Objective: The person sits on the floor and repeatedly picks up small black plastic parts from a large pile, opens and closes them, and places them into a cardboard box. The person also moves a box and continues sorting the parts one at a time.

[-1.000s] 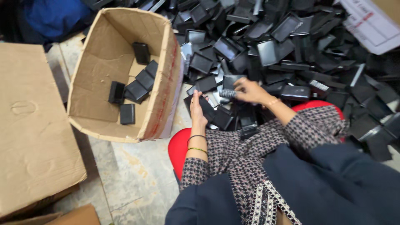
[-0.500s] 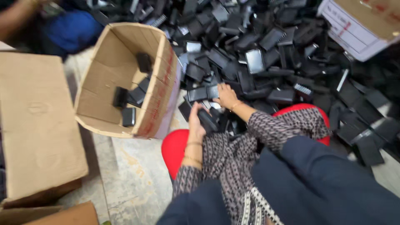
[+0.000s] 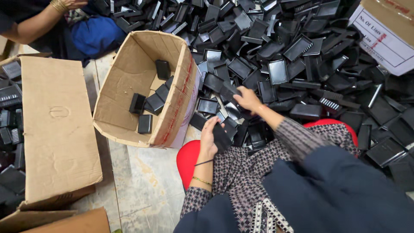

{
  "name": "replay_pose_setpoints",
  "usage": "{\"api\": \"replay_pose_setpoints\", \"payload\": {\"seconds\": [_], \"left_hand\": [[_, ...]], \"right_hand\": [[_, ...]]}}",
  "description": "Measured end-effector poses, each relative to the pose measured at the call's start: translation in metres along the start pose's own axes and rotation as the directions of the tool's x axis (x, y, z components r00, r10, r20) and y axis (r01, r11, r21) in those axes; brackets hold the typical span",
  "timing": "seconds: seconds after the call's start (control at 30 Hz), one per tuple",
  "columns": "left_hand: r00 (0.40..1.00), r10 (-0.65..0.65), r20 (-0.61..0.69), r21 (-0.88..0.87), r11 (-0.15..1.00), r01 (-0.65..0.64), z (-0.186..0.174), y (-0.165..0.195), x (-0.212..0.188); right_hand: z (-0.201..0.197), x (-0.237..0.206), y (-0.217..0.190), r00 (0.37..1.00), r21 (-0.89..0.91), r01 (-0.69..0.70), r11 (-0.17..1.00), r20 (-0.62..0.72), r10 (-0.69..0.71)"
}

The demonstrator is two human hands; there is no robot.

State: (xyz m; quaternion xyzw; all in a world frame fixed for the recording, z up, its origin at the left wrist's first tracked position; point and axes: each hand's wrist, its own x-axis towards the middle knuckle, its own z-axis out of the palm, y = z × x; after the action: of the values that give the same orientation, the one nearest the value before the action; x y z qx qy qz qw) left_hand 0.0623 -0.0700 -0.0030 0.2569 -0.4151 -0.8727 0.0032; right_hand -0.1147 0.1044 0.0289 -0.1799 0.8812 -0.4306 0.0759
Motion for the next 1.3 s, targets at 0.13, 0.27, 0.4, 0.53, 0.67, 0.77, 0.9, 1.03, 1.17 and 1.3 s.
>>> {"api": "replay_pose_setpoints", "payload": {"seconds": [0.13, 0.27, 0.4, 0.53, 0.67, 0.77, 0.9, 1.03, 1.17, 1.3], "left_hand": [[0.98, 0.179, 0.093, 0.375, 0.905, -0.201, 0.032, -0.011, 0.004], [0.966, 0.116, 0.23, 0.299, 0.937, -0.183, 0.063, -0.011, -0.003], [0.939, 0.233, 0.253, 0.444, 0.835, -0.327, 0.076, 0.021, -0.016], [0.802, 0.555, 0.22, 0.721, 0.462, -0.517, 0.058, 0.096, -0.025], [0.946, 0.31, -0.1, -0.336, 0.884, -0.325, 0.025, 0.177, -0.025], [0.992, 0.122, -0.039, -0.549, 0.827, -0.123, 0.013, 0.19, -0.016], [0.997, 0.07, -0.016, -0.53, 0.845, -0.068, 0.02, 0.141, 0.008], [0.972, -0.151, 0.181, -0.429, 0.877, 0.216, 0.038, 0.056, 0.04], [0.963, -0.268, -0.032, -0.406, 0.884, 0.232, 0.049, -0.006, 0.072], [0.985, -0.175, -0.014, -0.337, 0.928, 0.16, 0.051, -0.028, 0.092]], "right_hand": [[-0.021, -0.073, 0.013, 0.974, 0.736, -0.217, 0.641, 0.206, 0.094], [-0.017, -0.14, 0.013, 0.981, 0.697, -0.173, 0.696, 0.183, 0.06], [-0.02, -0.147, -0.001, 0.993, 0.665, -0.093, 0.741, 0.112, 0.024], [-0.039, -0.1, -0.008, 0.987, 0.536, -0.005, 0.844, 0.137, -0.081], [-0.064, -0.022, 0.011, 0.976, -0.022, 0.106, 0.994, -0.187, -0.108], [-0.082, 0.022, 0.036, 0.908, -0.416, -0.015, 0.909, -0.387, -0.162], [-0.085, 0.02, 0.06, 0.901, -0.672, -0.23, 0.704, -0.421, -0.106], [-0.072, -0.006, 0.076, 0.963, -0.554, 0.015, 0.833, -0.215, -0.16], [-0.105, -0.005, 0.086, 0.906, -0.492, -0.023, 0.87, -0.379, -0.19], [-0.175, 0.024, 0.1, 0.881, -0.582, -0.207, 0.786, -0.46, -0.108]]}}
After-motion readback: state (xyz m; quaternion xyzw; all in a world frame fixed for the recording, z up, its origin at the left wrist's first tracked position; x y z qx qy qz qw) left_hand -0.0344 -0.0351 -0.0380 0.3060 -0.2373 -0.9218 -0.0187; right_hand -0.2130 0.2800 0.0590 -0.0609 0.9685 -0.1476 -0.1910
